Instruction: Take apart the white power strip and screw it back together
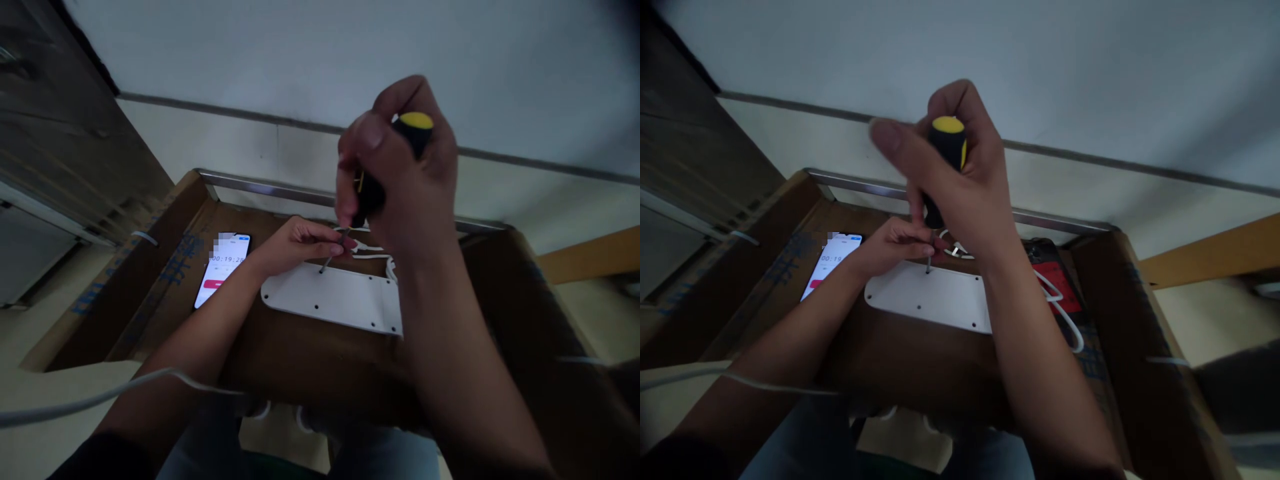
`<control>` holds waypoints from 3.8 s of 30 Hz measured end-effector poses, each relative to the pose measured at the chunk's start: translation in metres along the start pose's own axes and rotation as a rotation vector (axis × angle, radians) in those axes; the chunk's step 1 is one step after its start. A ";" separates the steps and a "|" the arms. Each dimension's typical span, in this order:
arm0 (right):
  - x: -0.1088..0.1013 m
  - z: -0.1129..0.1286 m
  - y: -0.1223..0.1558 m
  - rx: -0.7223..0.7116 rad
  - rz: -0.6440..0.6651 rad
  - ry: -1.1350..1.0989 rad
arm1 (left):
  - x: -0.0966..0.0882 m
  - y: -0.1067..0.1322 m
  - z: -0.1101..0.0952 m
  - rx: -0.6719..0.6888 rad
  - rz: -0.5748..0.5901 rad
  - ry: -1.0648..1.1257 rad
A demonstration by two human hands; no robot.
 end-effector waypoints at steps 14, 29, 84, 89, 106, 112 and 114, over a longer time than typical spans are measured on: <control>-0.039 -0.058 0.057 -0.051 -0.407 0.276 | -0.011 -0.006 -0.017 0.128 -0.116 -0.219; -0.032 -0.058 0.060 -0.132 -0.385 0.343 | -0.010 -0.003 -0.030 0.085 -0.113 -0.338; -0.036 -0.070 0.052 0.081 -0.240 0.380 | -0.008 -0.001 -0.029 0.085 -0.088 -0.517; -0.037 -0.072 0.052 0.102 -0.173 0.347 | 0.002 0.002 -0.032 0.095 0.173 -0.529; -0.041 -0.067 0.053 0.039 -0.219 0.411 | -0.001 0.001 -0.030 0.078 0.085 -0.596; -0.037 -0.067 0.054 0.061 -0.145 0.401 | 0.000 0.004 -0.034 0.099 0.229 -0.740; -0.035 -0.067 0.054 0.071 -0.130 0.399 | -0.002 0.004 -0.033 0.086 0.205 -0.755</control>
Point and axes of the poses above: each hand's wrist, its own y-axis away from the middle knuckle, its own x-axis out of the palm, z = x × y, the point moved 9 cm from there along -y, towards the middle knuckle, and after that the axes turned 14 degrees about x, right-handed, at the moved point
